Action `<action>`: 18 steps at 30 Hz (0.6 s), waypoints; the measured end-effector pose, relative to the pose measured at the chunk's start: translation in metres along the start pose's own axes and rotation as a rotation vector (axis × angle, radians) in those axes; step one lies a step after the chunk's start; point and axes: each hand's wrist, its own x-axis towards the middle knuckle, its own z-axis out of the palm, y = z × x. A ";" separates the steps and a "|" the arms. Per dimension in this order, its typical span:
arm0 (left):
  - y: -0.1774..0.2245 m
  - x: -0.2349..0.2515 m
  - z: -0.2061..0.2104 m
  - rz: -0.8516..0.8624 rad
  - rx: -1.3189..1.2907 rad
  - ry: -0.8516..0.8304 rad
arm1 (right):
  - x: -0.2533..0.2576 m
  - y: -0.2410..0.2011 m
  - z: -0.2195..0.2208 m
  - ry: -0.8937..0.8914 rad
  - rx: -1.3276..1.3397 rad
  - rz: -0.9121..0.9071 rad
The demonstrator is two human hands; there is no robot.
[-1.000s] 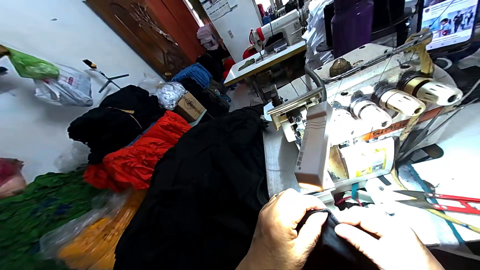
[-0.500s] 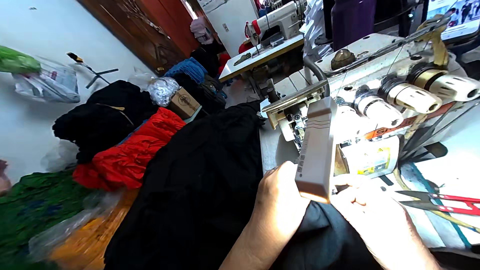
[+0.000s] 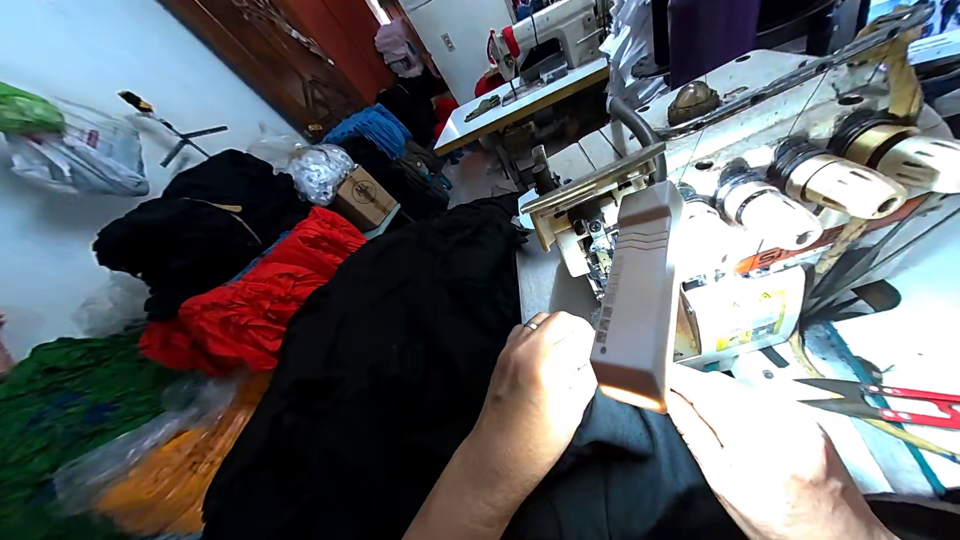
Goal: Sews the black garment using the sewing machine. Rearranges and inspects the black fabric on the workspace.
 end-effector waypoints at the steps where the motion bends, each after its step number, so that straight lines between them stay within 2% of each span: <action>1: 0.000 0.001 0.001 -0.013 0.008 0.000 | 0.001 0.000 0.000 -0.002 -0.019 -0.006; 13: -0.019 0.022 0.013 -0.120 -0.017 -0.025 | 0.018 -0.002 0.011 -0.049 -0.184 0.060; 18: -0.019 0.024 0.013 -0.120 -0.021 -0.045 | 0.014 0.002 0.009 -0.076 -0.019 0.128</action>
